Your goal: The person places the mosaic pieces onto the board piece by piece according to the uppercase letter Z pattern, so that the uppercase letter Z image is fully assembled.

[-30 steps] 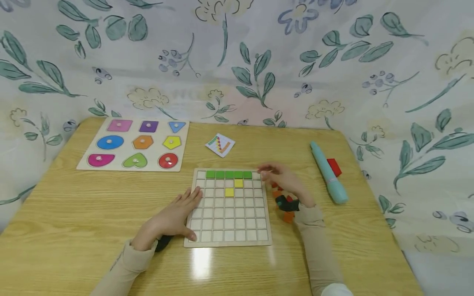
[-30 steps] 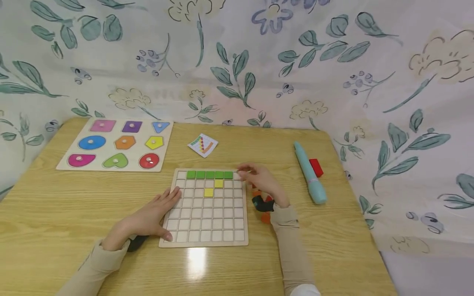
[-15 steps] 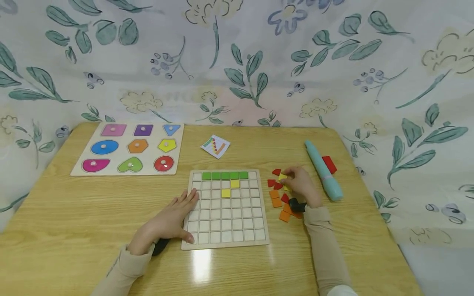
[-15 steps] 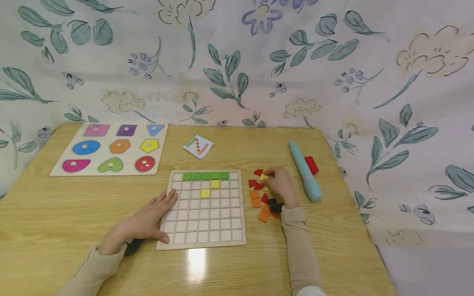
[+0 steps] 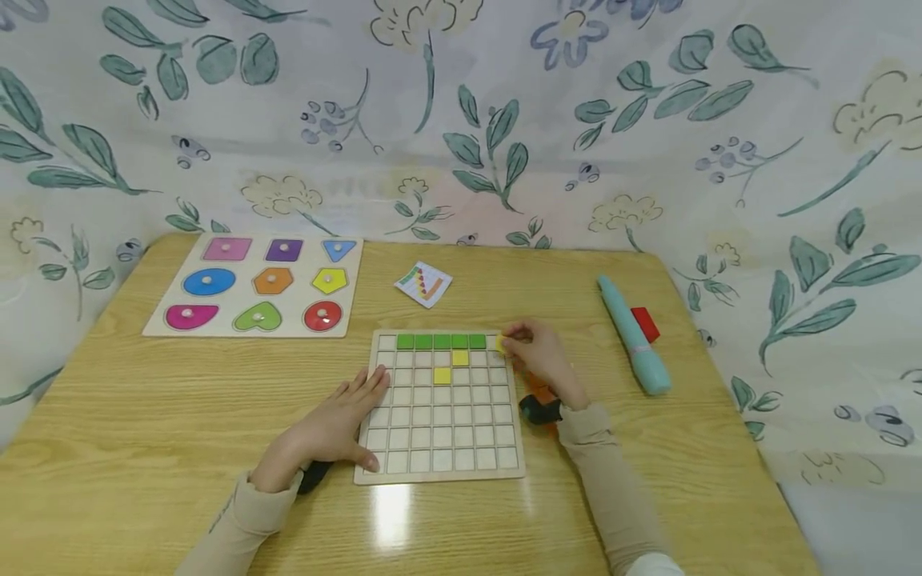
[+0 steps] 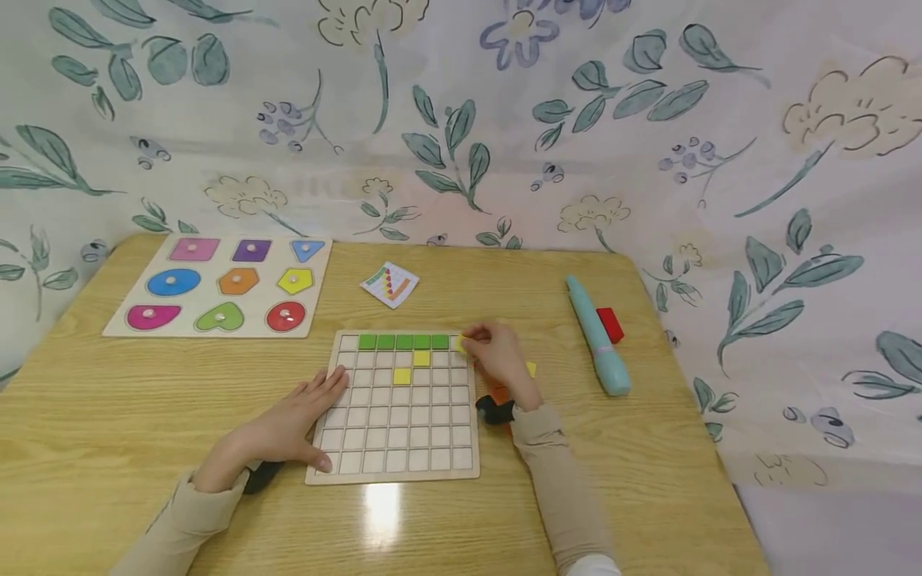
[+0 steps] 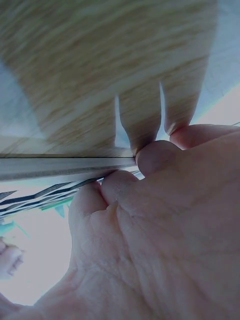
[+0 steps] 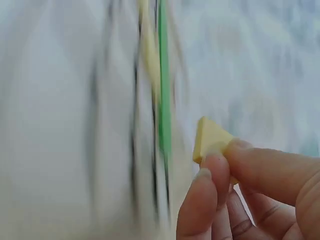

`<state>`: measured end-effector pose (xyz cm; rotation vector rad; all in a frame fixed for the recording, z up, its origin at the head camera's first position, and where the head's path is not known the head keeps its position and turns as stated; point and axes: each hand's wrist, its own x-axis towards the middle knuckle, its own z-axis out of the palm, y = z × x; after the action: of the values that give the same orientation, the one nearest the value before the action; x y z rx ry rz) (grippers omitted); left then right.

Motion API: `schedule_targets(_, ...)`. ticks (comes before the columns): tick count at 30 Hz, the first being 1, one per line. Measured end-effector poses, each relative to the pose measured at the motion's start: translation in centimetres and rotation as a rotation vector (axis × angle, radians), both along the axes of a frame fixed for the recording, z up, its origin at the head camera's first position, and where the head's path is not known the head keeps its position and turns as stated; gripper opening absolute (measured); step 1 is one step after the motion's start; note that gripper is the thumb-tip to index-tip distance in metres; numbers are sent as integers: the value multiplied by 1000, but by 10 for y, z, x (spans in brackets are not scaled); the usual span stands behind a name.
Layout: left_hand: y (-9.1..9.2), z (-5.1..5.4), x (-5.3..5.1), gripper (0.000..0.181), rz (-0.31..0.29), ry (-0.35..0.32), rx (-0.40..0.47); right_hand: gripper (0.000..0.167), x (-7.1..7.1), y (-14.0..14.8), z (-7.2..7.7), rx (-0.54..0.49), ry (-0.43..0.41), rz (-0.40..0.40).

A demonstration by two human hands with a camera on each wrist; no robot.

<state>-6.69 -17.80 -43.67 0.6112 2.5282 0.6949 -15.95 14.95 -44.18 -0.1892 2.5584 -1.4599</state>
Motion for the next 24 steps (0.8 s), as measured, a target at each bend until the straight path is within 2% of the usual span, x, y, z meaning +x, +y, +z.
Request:
schedule_targets(3, 0, -1, 0, 123, 0, 1, -3, 18, 15, -39, 0, -94, -86, 157)
schedule_targets(6, 0, -1, 0, 123, -3, 4, -7, 14, 31, -71, -4, -86, -134, 254)
schedule_targets(8, 0, 0, 0, 123, -4, 6, -11, 10, 39, -85, -7, -40, -91, 271)
schedule_targets(10, -1, 0, 0, 123, -5, 7, -17, 6, 45, -94, -10, 5, -17, 256)
schedule_targets(14, -1, 1, 0, 122, -1, 7, -23, 6, 49, -103, -11, 89, 110, 237)
schedule_targets(20, 0, 3, 0, 122, 0, 6, -19, 9, 51, -104, -6, 212, 174, 307)
schedule_targets(24, 1, 4, 2, 121, 0, 2, -12, 10, 47, -94, -4, 199, 170, 369)
